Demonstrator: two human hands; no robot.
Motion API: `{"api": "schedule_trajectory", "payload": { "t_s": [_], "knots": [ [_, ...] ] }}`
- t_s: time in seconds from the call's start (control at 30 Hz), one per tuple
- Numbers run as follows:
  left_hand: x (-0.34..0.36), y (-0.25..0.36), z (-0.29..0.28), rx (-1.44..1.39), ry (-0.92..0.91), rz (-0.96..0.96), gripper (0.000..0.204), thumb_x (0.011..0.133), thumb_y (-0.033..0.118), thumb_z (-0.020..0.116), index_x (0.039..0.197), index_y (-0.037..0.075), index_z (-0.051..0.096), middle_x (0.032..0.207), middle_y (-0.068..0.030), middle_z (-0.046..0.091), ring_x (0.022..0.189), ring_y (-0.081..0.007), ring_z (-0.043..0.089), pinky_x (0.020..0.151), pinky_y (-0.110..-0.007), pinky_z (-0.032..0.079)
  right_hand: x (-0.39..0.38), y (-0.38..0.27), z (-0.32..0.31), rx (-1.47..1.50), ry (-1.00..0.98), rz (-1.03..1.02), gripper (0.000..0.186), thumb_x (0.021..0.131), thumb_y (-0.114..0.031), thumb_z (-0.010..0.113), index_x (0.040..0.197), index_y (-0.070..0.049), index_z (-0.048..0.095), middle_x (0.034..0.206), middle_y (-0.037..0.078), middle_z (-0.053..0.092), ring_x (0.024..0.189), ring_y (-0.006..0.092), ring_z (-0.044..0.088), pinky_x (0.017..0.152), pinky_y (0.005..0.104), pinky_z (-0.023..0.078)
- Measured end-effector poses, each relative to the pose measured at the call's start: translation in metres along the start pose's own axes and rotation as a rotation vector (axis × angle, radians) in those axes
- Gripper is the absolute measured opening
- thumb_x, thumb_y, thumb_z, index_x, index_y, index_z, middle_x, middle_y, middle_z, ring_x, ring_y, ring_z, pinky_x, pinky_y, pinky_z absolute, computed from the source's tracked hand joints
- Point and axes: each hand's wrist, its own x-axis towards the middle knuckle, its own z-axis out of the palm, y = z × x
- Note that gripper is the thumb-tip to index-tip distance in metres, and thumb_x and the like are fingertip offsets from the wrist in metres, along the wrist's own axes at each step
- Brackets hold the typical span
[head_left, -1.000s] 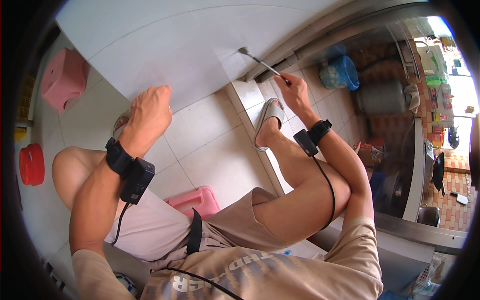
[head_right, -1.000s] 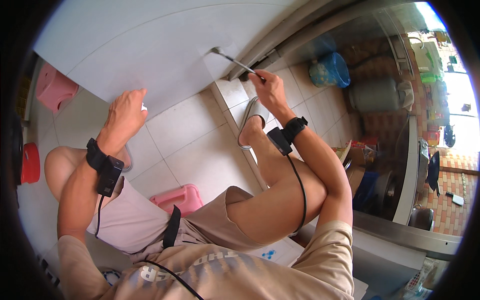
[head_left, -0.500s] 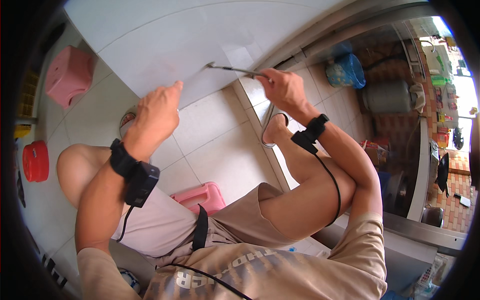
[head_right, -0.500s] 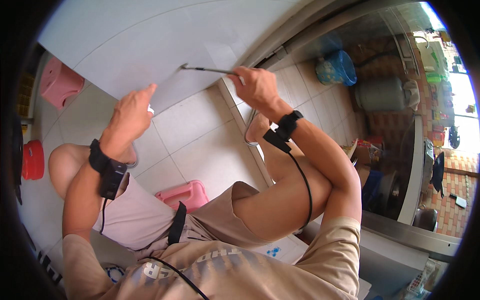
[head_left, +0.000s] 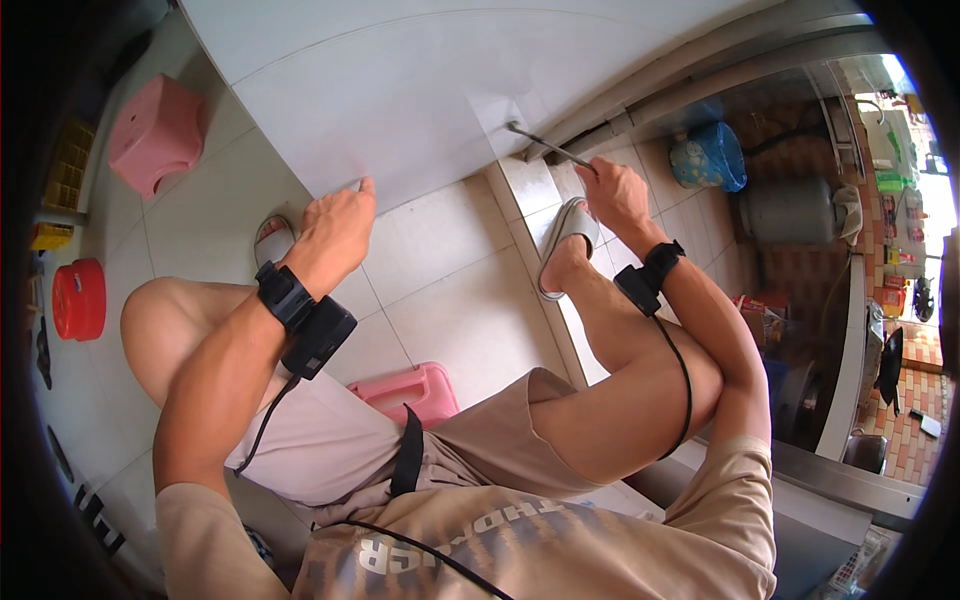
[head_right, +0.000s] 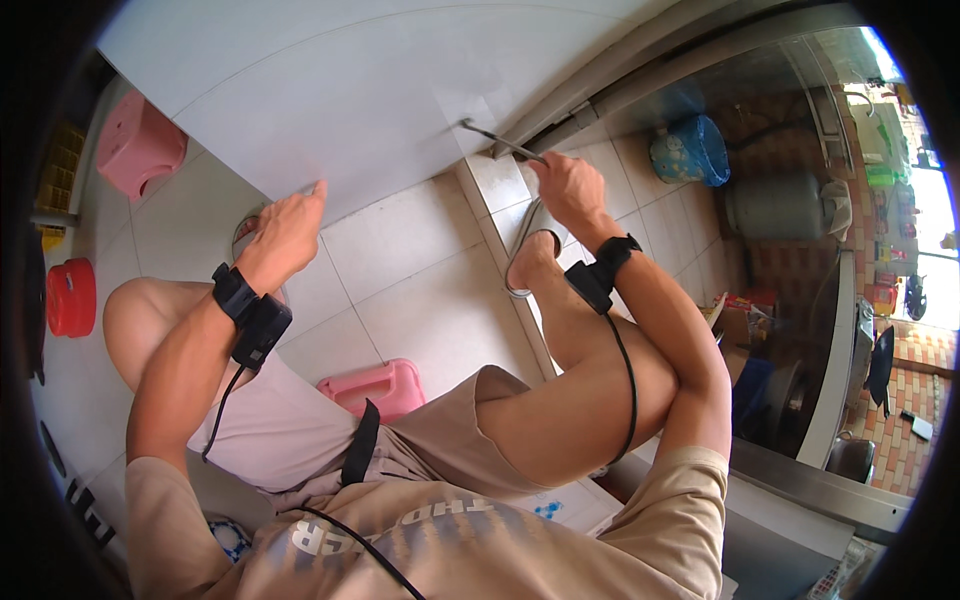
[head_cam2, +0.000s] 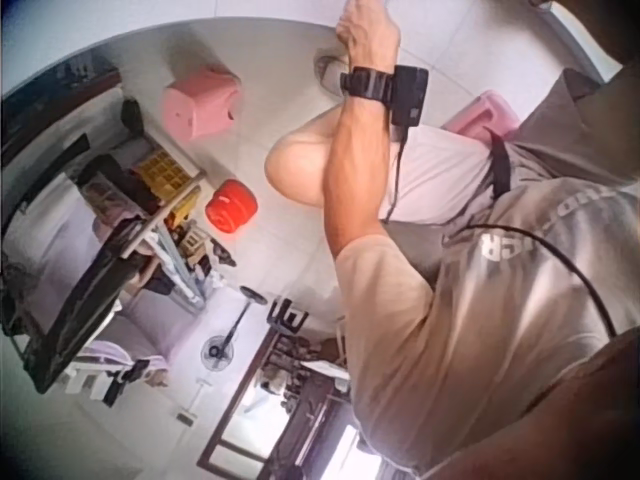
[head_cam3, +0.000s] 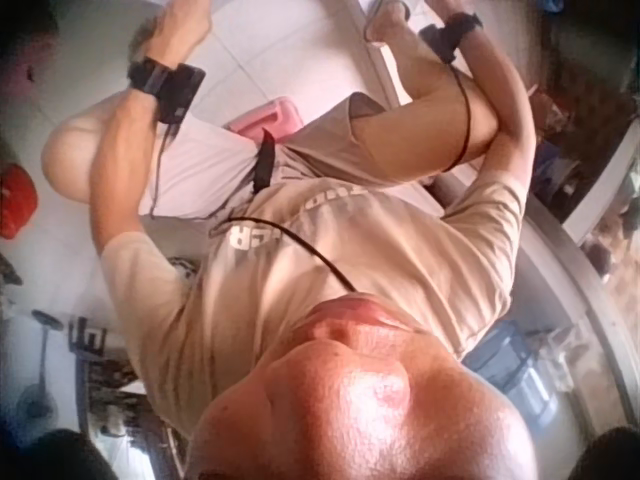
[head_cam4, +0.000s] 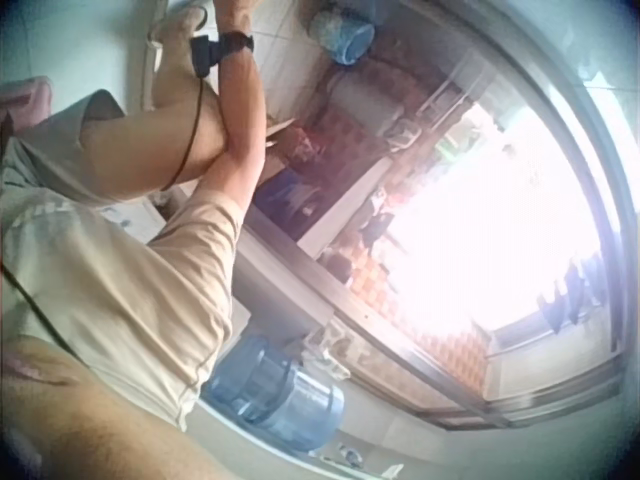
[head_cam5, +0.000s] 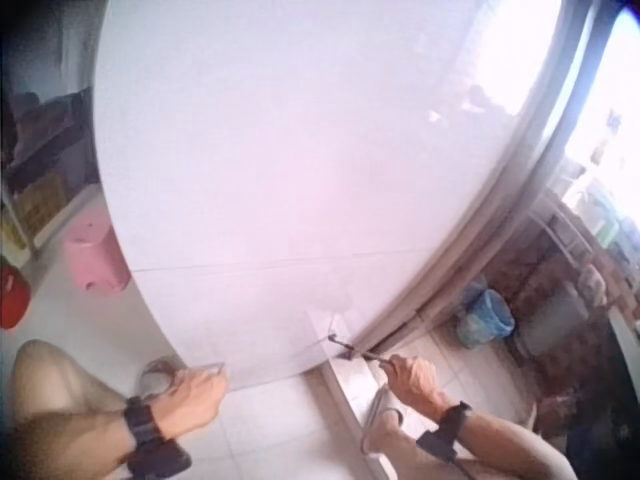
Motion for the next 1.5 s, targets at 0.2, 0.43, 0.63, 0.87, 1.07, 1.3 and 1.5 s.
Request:
{"api": "schedule_trajectory", "payload": {
  "t_s": [0.2,0.43,0.63,0.87,1.07,1.3,1.5],
  "knots": [
    [-0.01,0.025,0.0,0.063,-0.074,0.037,0.069,0.077,-0.012,0.058,0.144,-0.013,0.044,0.081,-0.0263,0.069,0.08,-0.0442,0.07,0.071,-0.051,0.055,0.007,-0.089,-0.014,0.106,-0.056,-0.213,0.033,0.099,-0.035,0.063,0.084,-0.006,0.066,0.072,0.019,0.068,0.071,0.0435,0.065,0.061,0.0512,0.051],
    [-0.035,0.052,0.007,0.166,-0.22,0.261,0.059,0.077,-0.006,0.063,0.135,-0.013,0.052,0.075,-0.02,0.07,0.073,-0.036,0.073,0.064,-0.045,0.058,0.006,-0.067,-0.008,0.14,-0.17,-0.039,0.035,0.099,-0.039,0.062,0.092,-0.008,0.073,0.077,0.018,0.07,0.076,0.042,0.067,0.066,0.0513,0.053],
    [-0.077,0.072,0.034,0.255,-0.281,0.512,0.02,0.077,0.006,0.067,0.095,0.0,0.068,0.074,-0.0123,0.07,0.072,-0.029,0.072,0.062,-0.038,0.055,0.002,-0.145,-0.002,0.224,-0.135,-0.345,0.038,0.1,-0.038,0.062,0.082,-0.005,0.066,0.069,0.019,0.067,0.068,0.0426,0.066,0.061,0.0514,0.052],
    [-0.093,0.075,0.029,0.232,-0.002,0.701,0.018,0.058,0.02,0.082,0.068,0.015,0.068,0.064,-0.0029,0.063,0.063,-0.0187,0.067,0.054,-0.031,0.045,0.019,-0.116,0.004,0.166,-0.167,-0.251,0.038,0.099,-0.037,0.063,0.082,-0.003,0.069,0.069,0.019,0.068,0.067,0.0419,0.067,0.06,0.0486,0.053],
    [-0.09,0.104,0.006,0.261,-0.4,0.614,0.009,0.071,0.015,0.075,0.072,0.009,0.069,0.071,-0.0076,0.067,0.077,-0.0251,0.071,0.064,-0.036,0.053,0.003,-0.171,0.019,0.21,-0.22,-0.413,0.035,0.099,-0.038,0.065,0.087,-0.005,0.068,0.069,0.018,0.067,0.065,0.0416,0.065,0.059,0.0492,0.052],
    [-0.075,0.078,0.007,0.079,-0.137,0.516,0.003,0.072,0.003,0.068,0.075,0.002,0.068,0.078,-0.017,0.065,0.077,-0.0299,0.071,0.065,-0.039,0.054,0.037,-0.11,-0.001,0.191,-0.08,-0.272,0.028,0.093,-0.038,0.07,0.092,-0.01,0.072,0.075,0.016,0.069,0.073,0.0404,0.068,0.065,0.0475,0.054],
    [-0.028,0.024,-0.023,-0.084,0.398,0.201,0.004,0.083,0.001,0.061,0.08,0.0,0.065,0.087,-0.0214,0.066,0.079,-0.0385,0.068,0.069,-0.047,0.056,0.025,0.033,-0.009,0.325,0.029,0.156,0.03,0.091,-0.032,0.073,0.1,-0.004,0.076,0.076,0.016,0.07,0.068,0.028,0.067,0.067,0.0387,0.052]
  ]
}}
